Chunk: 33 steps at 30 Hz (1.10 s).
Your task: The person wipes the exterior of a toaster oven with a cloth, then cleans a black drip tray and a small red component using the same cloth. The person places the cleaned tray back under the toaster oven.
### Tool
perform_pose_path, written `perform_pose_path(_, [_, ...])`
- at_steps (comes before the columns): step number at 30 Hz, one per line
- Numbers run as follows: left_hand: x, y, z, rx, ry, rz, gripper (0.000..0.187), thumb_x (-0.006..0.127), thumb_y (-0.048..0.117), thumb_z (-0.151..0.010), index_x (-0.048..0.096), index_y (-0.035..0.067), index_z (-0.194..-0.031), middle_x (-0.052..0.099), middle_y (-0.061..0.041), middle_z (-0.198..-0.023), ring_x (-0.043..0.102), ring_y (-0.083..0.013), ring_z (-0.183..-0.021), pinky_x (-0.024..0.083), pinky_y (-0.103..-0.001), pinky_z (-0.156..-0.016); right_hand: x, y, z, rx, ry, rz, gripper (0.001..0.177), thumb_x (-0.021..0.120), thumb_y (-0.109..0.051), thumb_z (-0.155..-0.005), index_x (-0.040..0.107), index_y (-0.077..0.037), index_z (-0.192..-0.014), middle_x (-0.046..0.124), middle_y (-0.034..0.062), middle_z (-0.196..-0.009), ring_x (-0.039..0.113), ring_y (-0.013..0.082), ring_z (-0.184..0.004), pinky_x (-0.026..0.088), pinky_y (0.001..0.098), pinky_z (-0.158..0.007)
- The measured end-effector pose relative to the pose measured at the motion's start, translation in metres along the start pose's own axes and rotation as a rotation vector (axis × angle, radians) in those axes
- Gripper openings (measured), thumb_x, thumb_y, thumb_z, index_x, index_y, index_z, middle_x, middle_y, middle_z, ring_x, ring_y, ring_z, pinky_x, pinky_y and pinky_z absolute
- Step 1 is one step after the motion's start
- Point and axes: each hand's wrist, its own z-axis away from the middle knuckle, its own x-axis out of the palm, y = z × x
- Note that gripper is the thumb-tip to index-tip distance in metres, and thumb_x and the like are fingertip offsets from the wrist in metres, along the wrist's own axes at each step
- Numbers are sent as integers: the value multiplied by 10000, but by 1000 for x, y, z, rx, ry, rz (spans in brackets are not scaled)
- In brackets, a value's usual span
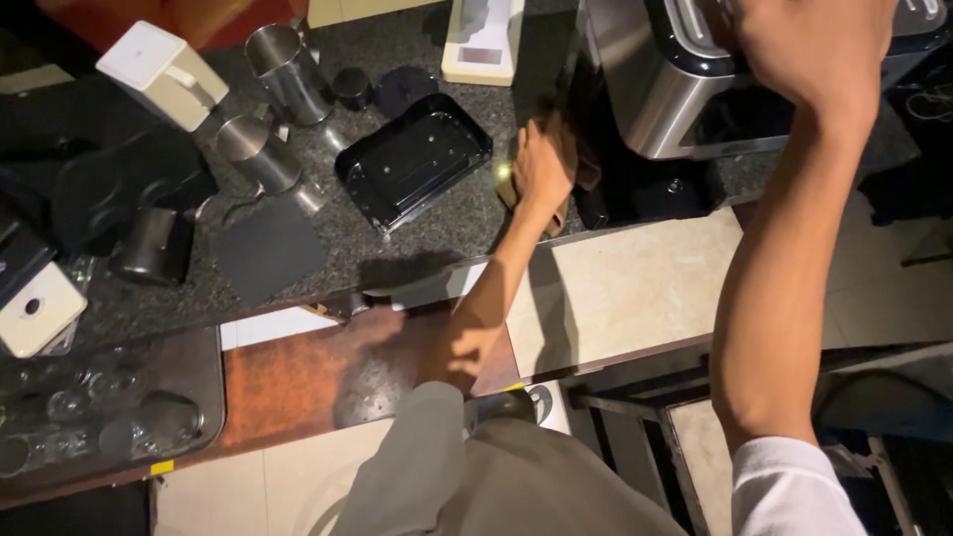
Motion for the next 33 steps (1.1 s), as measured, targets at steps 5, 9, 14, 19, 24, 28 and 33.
perform_pose_path(5, [-17, 22, 31, 4, -43, -133, 402, 556, 332, -980, 638, 51, -1256, 578, -232, -1276, 557, -421, -1180, 494, -499, -951, 9, 17, 7, 45, -82, -26, 132, 628, -117, -862, 682, -47, -763, 628, 86, -666, 606, 207, -534, 474, 312, -508])
perform_pose_path(9, [-21, 30, 32, 32, 22, -137, 457, 546, 335, -970, 614, 40, -1313, 577, -234, -1258, 559, -427, -1153, 468, -517, -949, 7, 17, 7, 12, -73, -42, 131, 631, -108, -869, 681, -28, -777, 636, 96, -690, 608, 219, -556, 475, 321, -529])
perform_pose_path(14, [-15, 32, 19, -92, 45, -2, 421, 514, 293, -1000, 616, 75, -1345, 583, -255, -1260, 562, -459, -1159, 476, -547, -948, -6, 1, 1, -32, -27, -84, 176, 641, -133, -926, 667, 5, -819, 630, 107, -692, 623, 232, -618, 489, 339, -590])
perform_pose_path(19, [13, 15, -9, -153, 139, 51, 382, 518, 309, -1005, 676, 112, -1291, 614, -238, -1252, 583, -464, -1153, 496, -528, -956, -31, -32, -14, -3, -31, -158, 291, 689, -219, -1009, 676, 34, -866, 640, 118, -721, 635, 249, -618, 483, 378, -596])
perform_pose_path(24, [40, -15, -54, -251, 136, 91, 370, 550, 332, -963, 726, 138, -1225, 654, -188, -1225, 629, -408, -1126, 504, -507, -926, -47, -56, -25, 133, -115, -179, 338, 720, -324, -1053, 705, 13, -1025, 647, 141, -791, 617, 308, -697, 461, 430, -625])
perform_pose_path(28, [48, -29, -81, -167, 148, 107, 343, 560, 339, -990, 722, 137, -1216, 670, -186, -1233, 653, -403, -1118, 529, -494, -941, -48, -56, -27, 22, -45, -170, 290, 684, -268, -1012, 698, 13, -1083, 675, 154, -924, 624, 342, -839, 459, 447, -685])
perform_pose_path(33, [35, -37, -106, -50, 29, 69, 314, 553, 312, -985, 738, 138, -1171, 717, -167, -1148, 686, -413, -1034, 545, -502, -871, -46, -55, -27, 56, -68, -170, 304, 689, -289, -1016, 702, -3, -1116, 676, 152, -927, 623, 348, -857, 462, 466, -715])
